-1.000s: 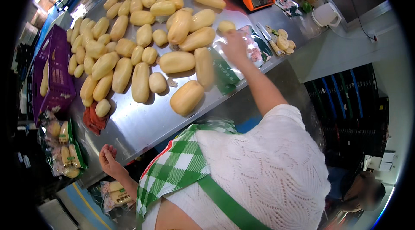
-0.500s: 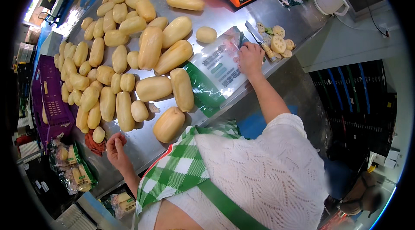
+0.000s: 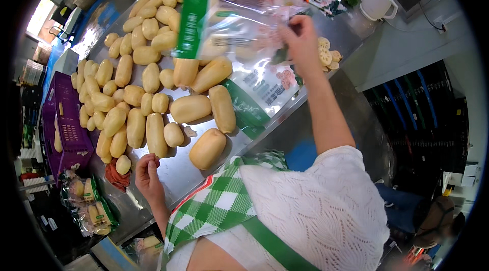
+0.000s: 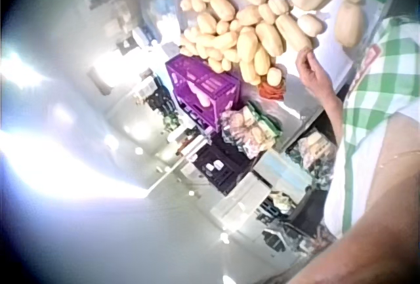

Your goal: The person repeatedly picks peeled root vegetables from a metal table, places them into clear plastic bags, and sets the filled bags aside. The task continues in a repetitive loop throughout the clip.

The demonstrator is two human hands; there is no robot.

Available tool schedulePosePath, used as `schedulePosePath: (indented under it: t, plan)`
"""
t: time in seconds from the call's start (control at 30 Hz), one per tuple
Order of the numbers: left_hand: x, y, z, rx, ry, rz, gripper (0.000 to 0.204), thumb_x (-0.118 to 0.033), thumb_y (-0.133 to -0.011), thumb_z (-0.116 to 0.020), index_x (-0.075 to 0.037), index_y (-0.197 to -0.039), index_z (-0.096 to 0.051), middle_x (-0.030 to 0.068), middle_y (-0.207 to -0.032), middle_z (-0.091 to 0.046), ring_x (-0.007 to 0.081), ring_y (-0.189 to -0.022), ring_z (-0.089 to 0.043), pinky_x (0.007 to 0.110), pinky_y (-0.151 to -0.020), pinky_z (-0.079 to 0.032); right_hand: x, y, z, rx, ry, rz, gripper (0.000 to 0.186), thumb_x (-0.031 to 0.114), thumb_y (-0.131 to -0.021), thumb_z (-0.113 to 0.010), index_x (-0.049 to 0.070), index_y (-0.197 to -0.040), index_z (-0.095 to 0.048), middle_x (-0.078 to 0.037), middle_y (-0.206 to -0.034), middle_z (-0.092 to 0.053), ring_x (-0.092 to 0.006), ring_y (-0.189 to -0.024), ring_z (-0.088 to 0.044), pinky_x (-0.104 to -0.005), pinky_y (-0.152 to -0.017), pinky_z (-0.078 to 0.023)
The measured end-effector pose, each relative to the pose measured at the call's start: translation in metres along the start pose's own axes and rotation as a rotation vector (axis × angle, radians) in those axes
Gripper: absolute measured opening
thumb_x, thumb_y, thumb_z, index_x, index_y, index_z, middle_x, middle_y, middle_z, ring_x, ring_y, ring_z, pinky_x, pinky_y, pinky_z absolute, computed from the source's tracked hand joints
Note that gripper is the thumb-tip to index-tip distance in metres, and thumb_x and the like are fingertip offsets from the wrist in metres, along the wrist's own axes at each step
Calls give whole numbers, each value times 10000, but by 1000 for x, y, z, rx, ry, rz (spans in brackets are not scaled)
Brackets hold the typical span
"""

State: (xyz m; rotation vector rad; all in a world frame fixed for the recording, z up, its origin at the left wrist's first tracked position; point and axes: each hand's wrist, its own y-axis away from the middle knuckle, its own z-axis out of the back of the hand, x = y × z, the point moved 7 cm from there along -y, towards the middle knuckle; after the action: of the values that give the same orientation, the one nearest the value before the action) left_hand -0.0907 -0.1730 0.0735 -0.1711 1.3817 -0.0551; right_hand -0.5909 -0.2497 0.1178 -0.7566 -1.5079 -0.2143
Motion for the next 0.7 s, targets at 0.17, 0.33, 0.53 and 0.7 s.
schedulePosePath:
  t: [0.17,0.33,0.53,0.7]
  plan:
    - [-87,8,-6,59,-239,-363,184,34,-849,-624,21,-1024,-569,118,-1083,-560,115,-772,-522,219,-677,-444,-9,98,-155,377,-192,-255,309,56,-812,-675,81,-1048,-478,-2,-900,-501,-89,-799,-501,-236,-740,-450]
    - [-92,20,12,64,-302,-322,311,-51,-791,-718,2,-1053,-560,72,-968,-533,93,-627,-447,205,-562,-377,-34,247,-292,718,-306,-440,302,131,-804,-705,79,-1025,-505,3,-886,-508,-84,-801,-483,-237,-686,-439]
    - [17,56,75,-146,-684,121,522,-285,-756,-775,-20,-1136,-534,118,-941,-522,228,-774,-533,336,-672,-463,-65,386,-340,1166,-511,-1032,356,341,-975,-525,94,-1229,-557,9,-953,-556,-69,-817,-495,-232,-697,-429]
    - [61,90,96,-189,-940,183,700,-339,-739,-768,18,-1249,-448,224,-1115,-514,419,-1029,-520,451,-851,-451,-74,426,-335,1341,-389,-1343,378,408,-976,-484,94,-1166,-574,-5,-1014,-577,-84,-849,-488,-253,-753,-418]
